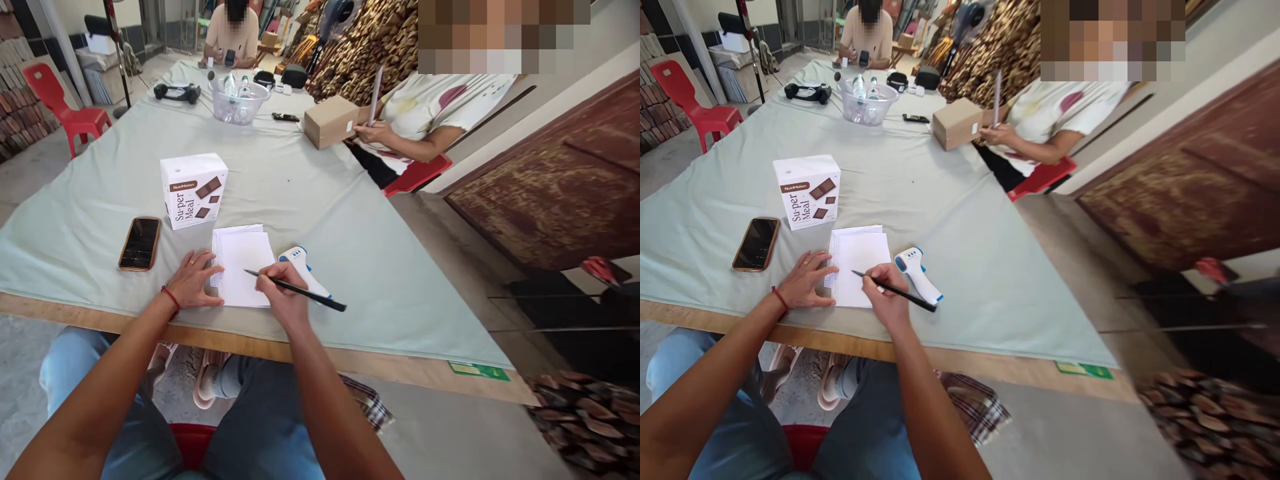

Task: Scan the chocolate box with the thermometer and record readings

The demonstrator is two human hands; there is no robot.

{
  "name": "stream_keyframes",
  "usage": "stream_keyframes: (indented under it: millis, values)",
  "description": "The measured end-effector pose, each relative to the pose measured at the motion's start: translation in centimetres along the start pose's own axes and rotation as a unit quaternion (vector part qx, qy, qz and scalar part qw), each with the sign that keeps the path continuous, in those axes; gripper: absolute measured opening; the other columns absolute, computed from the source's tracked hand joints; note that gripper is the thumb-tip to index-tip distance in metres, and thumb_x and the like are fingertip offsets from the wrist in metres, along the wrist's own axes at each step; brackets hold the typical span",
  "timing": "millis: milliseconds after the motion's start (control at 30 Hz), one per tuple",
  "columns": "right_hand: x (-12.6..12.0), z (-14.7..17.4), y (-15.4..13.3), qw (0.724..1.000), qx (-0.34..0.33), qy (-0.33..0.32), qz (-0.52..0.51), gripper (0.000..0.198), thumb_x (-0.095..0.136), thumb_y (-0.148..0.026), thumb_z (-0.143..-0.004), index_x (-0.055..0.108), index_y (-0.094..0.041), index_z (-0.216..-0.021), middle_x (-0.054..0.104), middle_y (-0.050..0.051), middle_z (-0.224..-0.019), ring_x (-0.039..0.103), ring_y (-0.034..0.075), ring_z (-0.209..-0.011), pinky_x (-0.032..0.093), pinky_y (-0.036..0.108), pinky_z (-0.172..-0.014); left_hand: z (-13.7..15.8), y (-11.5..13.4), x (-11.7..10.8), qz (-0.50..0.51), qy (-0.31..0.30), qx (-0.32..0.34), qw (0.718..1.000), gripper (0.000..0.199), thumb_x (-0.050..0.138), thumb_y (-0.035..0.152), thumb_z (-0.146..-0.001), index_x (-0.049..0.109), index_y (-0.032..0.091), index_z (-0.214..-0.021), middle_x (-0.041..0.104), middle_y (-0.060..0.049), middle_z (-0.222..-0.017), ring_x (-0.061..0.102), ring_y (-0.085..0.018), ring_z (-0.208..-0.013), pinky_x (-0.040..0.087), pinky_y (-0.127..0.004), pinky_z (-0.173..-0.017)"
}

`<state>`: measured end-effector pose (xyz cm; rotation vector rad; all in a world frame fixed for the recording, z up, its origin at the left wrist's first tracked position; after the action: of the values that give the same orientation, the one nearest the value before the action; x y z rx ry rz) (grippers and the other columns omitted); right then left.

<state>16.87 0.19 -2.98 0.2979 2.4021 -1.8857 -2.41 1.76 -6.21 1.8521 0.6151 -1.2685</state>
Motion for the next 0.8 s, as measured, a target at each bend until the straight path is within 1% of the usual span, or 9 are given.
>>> stream_keyframes:
  millis: [67,100,133,200,300,433,667,800]
  values:
    - [2.2,1.1,0.9,0.996,0.062,-0.018,-0.070,0.017,0.058,-0.037,-0.075,0.058,-0.021,-0.081,0.063,-0.001,-0.064,0.058,0.015,-0.056,0.048,0.030,-0.059,0.0,0.0,0.0,-0.003,-0.003,-0.002,1.000,0.073,0.079,0.056,-0.063,0.060,0.022,-0.125,0.046,-0.016,-0.141,0.035,-0.035,-0.137,0.017,-0.056,-0.116]
    - [3.0,1.5,1.3,0.993,0.086,-0.024,-0.077,0.018,0.057,-0.036,-0.073,0.060,-0.020,-0.080,0.063,-0.002,-0.061,0.058,0.015,-0.055,0.049,0.030,-0.059,0.0,0.0,0.0,-0.005,-0.006,-0.004,1.000,0.073,0.078,0.056,-0.063,0.060,0.021,-0.125,0.045,-0.016,-0.141,0.035,-0.035,-0.137,0.017,-0.056,-0.116]
    - [3.6,1.9,1.8,0.992,0.104,-0.027,-0.071,0.018,0.058,-0.036,-0.071,0.062,-0.020,-0.079,0.063,-0.001,-0.060,0.059,0.015,-0.055,0.049,0.031,-0.059,0.0,0.1,0.0,-0.006,-0.009,-0.005,1.000,0.074,0.078,0.056,-0.064,0.059,0.021,-0.126,0.045,-0.017,-0.141,0.035,-0.035,-0.137,0.017,-0.056,-0.116]
    - [4.1,2.5,2.4,0.992,0.118,-0.023,-0.042,0.017,0.060,-0.034,-0.065,0.064,-0.020,-0.074,0.064,-0.001,-0.062,0.059,0.016,-0.057,0.049,0.030,-0.058,0.0,0.2,0.1,-0.008,-0.013,-0.006,1.000,0.074,0.077,0.057,-0.064,0.059,0.020,-0.126,0.045,-0.018,-0.141,0.035,-0.035,-0.137,0.017,-0.056,-0.116]
    - [4.3,3.1,2.8,0.995,0.102,-0.019,-0.009,0.014,0.060,-0.034,-0.063,0.063,-0.021,-0.069,0.066,0.000,-0.065,0.059,0.017,-0.061,0.050,0.031,-0.060,0.0,0.2,0.1,-0.004,-0.008,-0.002,1.000,0.074,0.077,0.057,-0.064,0.060,0.020,-0.126,0.045,-0.017,-0.141,0.035,-0.035,-0.137,0.016,-0.056,-0.116]
    - [4.6,3.6,2.9,0.997,0.079,-0.018,0.016,0.013,0.058,-0.035,-0.066,0.060,-0.022,-0.064,0.063,-0.001,-0.059,0.056,0.016,-0.058,0.049,0.030,-0.058,0.1,0.2,0.1,0.006,0.002,0.003,1.000,0.072,0.075,0.057,-0.066,0.060,0.020,-0.126,0.046,-0.017,-0.141,0.035,-0.036,-0.136,0.015,-0.057,-0.116]
    - [5.1,3.6,3.1,0.997,0.066,-0.029,0.029,0.015,0.057,-0.037,-0.069,0.059,-0.023,-0.064,0.060,-0.001,-0.057,0.054,0.016,-0.057,0.047,0.030,-0.059,0.1,0.3,0.2,-0.006,0.002,0.003,1.000,0.071,0.075,0.057,-0.066,0.060,0.021,-0.125,0.047,-0.016,-0.140,0.037,-0.035,-0.136,0.017,-0.055,-0.116]
    - [5.1,3.6,3.1,0.997,0.057,-0.034,0.041,0.016,0.056,-0.038,-0.069,0.058,-0.023,-0.065,0.060,-0.001,-0.058,0.054,0.016,-0.057,0.048,0.031,-0.060,0.1,0.3,0.2,-0.001,0.000,0.002,1.000,0.073,0.076,0.056,-0.066,0.060,0.018,-0.125,0.046,-0.018,-0.140,0.037,-0.036,-0.135,0.017,-0.056,-0.116]
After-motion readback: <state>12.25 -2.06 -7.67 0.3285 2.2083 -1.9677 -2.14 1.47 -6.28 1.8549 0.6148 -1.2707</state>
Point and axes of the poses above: each hand's wrist, its own z-axis away from the middle knuckle, its own x-axis out of the palm, y = z × x, the point moved 7 cm from there along -z, towards the middle knuckle
